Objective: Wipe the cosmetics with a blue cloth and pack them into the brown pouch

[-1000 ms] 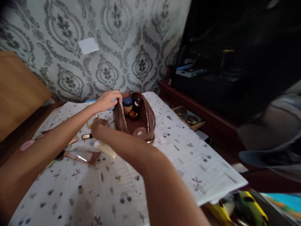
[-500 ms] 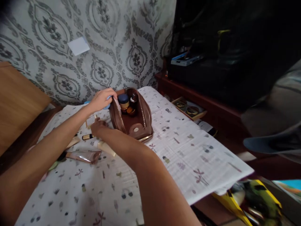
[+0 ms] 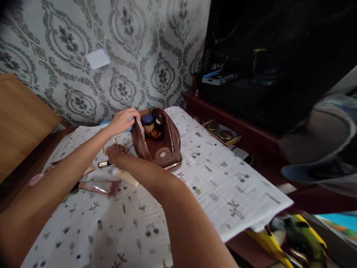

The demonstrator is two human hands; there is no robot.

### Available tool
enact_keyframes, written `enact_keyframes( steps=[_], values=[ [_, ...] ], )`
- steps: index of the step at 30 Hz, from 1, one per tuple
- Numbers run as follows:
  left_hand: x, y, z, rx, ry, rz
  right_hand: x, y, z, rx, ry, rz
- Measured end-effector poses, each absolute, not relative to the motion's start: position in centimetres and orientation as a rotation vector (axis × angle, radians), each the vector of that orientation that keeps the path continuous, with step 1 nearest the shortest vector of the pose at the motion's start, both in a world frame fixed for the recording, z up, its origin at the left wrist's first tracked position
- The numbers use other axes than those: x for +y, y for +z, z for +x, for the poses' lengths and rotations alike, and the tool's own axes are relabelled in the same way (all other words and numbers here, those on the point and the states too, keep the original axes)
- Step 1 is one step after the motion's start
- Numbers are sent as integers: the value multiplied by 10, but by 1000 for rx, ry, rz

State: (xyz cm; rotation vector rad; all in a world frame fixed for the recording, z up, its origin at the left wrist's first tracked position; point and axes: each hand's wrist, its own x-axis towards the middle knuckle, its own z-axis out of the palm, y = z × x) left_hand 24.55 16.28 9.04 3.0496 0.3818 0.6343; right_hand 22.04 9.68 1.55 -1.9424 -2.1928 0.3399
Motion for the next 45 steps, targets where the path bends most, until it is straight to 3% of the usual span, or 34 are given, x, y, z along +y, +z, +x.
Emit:
enact_keyframes(
  steps=[12,29,35,40,45],
  values=[
    [166,90,243,338,646,3035,50,42,216,-2242,336,-1796],
    [169,86,242,311,708,3002,-62,71,312,-1865,607,-1274],
    [167,85,241,313,742,2981,-64,71,326,-1718,651,-1158],
    [164,84,239,332,765,2930,-40,66,331,-1273,984,-854],
    [157,90,234,304,681,2922,-22,72,339,-1013,1035,-802]
  ],
)
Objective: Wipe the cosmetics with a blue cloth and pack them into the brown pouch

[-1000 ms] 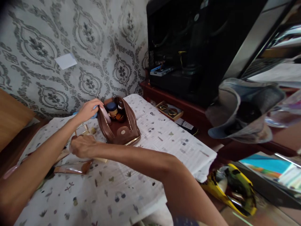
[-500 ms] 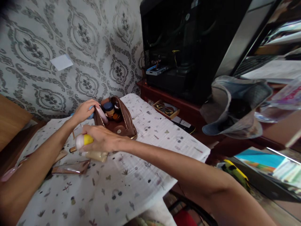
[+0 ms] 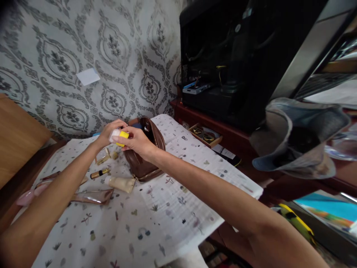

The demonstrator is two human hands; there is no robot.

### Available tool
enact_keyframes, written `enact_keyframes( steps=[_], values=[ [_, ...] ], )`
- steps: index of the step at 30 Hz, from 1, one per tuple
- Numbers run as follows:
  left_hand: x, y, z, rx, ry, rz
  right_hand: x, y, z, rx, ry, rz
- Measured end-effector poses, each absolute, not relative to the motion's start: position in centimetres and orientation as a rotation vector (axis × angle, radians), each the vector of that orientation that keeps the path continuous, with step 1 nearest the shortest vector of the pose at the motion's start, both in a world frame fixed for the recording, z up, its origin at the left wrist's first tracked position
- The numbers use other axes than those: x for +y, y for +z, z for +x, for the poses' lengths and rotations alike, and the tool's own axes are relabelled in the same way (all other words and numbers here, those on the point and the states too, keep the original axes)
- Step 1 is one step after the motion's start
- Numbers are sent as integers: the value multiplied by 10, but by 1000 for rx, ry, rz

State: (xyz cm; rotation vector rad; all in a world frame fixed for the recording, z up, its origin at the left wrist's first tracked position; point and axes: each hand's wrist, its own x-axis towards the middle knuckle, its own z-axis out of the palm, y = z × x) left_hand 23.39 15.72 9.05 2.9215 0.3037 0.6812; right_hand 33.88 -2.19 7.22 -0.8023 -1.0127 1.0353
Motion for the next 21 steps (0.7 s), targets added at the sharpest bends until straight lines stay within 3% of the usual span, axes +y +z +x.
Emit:
enact_keyframes(
  steps=[11,15,21],
  values=[
    [158,91,231,346,634,2888,-8,78,335,-1088,829,-897],
    [168,84,233,527,692,2885,21,80,340,-801,872,-842],
    [166,85,232,329,678,2934,57,82,350,-472,934,-956]
  ],
)
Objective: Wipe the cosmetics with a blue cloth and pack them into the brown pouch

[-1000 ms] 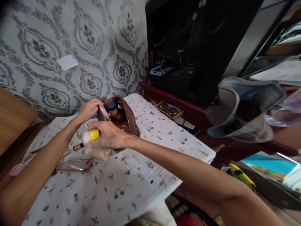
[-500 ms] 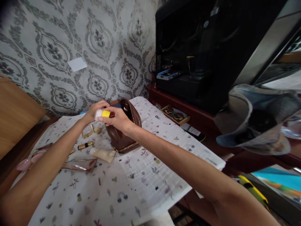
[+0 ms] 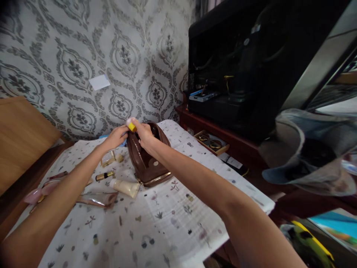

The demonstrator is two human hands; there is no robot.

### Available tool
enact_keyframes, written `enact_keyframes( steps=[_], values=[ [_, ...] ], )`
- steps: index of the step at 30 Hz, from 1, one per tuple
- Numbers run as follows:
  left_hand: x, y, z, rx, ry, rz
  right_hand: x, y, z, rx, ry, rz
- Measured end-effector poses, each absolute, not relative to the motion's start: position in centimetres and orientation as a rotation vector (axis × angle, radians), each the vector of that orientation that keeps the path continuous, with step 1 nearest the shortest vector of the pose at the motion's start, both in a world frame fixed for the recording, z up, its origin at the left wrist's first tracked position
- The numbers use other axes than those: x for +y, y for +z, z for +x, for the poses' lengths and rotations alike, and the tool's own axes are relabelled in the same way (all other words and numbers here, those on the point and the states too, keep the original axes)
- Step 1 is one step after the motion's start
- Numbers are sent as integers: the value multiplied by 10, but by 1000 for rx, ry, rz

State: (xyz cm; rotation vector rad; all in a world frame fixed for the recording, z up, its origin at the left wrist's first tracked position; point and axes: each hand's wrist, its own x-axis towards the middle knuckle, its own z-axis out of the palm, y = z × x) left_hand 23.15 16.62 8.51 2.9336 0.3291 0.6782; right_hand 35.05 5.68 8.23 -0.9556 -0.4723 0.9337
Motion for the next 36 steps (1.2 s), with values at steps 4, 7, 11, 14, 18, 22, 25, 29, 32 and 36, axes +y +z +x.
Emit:
enact_keyframes(
  steps=[4,7,11,14,18,22,25,29,32,36],
  values=[
    [164,80,227,410,797,2767,64,84,352,-508,974,-923],
    [162,74,221,470,967,2519,64,83,354,-581,969,-952],
    [151,72,211,557,1159,2186,61,76,353,-813,896,-1023],
    [137,75,207,601,1239,1983,62,70,348,-1014,739,-1077],
    [120,76,206,555,1229,2087,65,64,343,-1204,603,-1184],
    [113,69,208,575,1271,2150,66,62,344,-1280,547,-1262],
    [110,62,211,617,1370,2089,64,61,347,-1331,527,-1262],
    [110,55,212,685,1430,2031,62,57,351,-1434,503,-1275],
    [110,52,209,712,1435,2018,64,53,354,-1483,454,-1303],
    [109,48,205,740,1448,2052,68,49,356,-1521,412,-1337]
  ],
)
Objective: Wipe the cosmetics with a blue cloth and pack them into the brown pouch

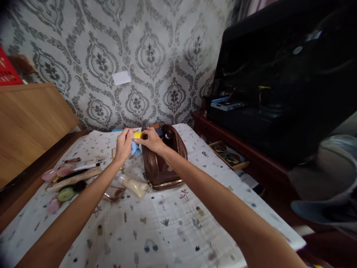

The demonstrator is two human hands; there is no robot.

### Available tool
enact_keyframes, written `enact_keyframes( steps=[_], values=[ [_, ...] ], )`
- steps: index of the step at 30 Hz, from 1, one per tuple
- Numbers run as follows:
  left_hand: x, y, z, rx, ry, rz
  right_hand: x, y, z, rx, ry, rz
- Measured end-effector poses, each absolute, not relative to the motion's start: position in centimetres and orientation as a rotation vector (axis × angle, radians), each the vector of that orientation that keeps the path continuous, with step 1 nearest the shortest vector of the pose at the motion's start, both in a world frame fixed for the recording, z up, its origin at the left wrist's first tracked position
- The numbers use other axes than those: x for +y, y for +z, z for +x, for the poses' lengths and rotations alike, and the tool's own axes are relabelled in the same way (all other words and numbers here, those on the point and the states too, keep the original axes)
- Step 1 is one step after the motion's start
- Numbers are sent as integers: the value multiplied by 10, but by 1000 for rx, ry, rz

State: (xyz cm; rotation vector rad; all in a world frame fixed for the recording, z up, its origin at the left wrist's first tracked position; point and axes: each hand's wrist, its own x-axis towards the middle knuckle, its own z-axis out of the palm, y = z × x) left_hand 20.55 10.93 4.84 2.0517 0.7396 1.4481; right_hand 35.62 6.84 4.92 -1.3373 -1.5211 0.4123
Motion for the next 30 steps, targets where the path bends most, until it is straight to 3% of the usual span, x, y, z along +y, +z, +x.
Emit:
enact_keyframes(
  steps=[8,16,30],
  values=[
    [126,40,205,803,1168,1687,66,49,358,-1701,317,-1350],
    [111,48,177,538,943,1531,72,38,360,-1594,366,-1344],
    [109,35,178,687,842,1386,76,35,361,-1618,428,-1303]
  ],
)
